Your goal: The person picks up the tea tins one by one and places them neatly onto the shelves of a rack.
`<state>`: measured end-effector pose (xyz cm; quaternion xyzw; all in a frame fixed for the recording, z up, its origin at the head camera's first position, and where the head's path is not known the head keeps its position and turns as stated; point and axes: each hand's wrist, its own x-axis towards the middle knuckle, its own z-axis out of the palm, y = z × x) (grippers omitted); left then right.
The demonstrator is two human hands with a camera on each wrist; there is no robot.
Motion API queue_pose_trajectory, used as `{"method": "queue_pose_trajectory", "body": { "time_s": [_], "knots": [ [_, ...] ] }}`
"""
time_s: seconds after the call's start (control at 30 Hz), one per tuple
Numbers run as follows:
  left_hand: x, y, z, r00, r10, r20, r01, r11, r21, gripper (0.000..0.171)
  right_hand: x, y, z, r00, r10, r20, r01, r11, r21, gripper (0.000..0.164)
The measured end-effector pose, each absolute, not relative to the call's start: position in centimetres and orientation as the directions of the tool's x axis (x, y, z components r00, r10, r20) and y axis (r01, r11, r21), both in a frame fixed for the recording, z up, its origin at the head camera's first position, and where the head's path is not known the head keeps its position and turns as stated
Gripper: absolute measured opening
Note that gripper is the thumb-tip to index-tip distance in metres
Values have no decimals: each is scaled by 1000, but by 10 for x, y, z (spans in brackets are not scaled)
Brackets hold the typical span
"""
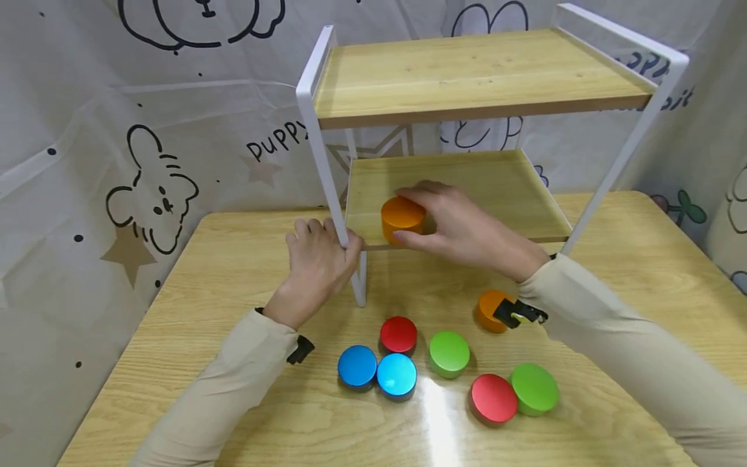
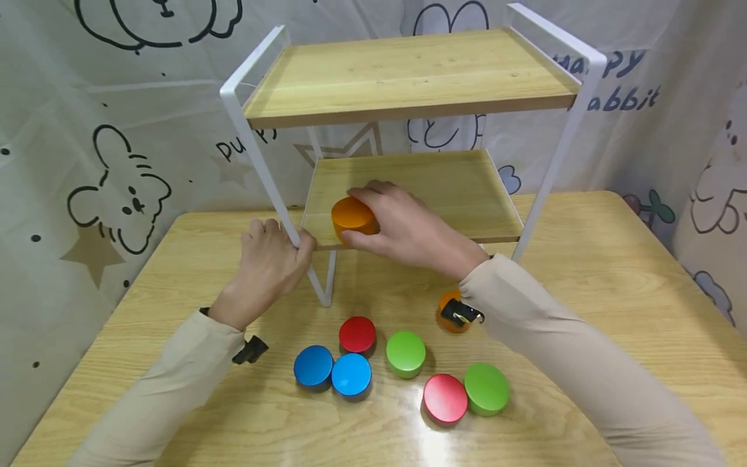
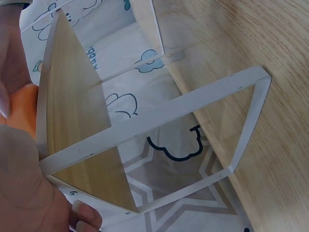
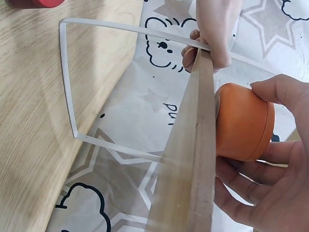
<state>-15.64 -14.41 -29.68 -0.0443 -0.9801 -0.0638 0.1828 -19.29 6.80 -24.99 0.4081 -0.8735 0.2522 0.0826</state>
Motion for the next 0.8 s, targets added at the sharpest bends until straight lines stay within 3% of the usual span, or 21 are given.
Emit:
{"method": "queue_pose_trajectory", "body": {
  "time_s": [0.6,0.8],
  "knots": [
    [-160,-145,-297,-950,74,303,121,983,141,45,-207,45,-255,-636,-689,347,-765,505,-400,53],
    [-159,-145,-297,-955,71,287,113,984,135,45,-208,45,-256,-647,-689,326,-753,511,-415,62]
  ]
}}
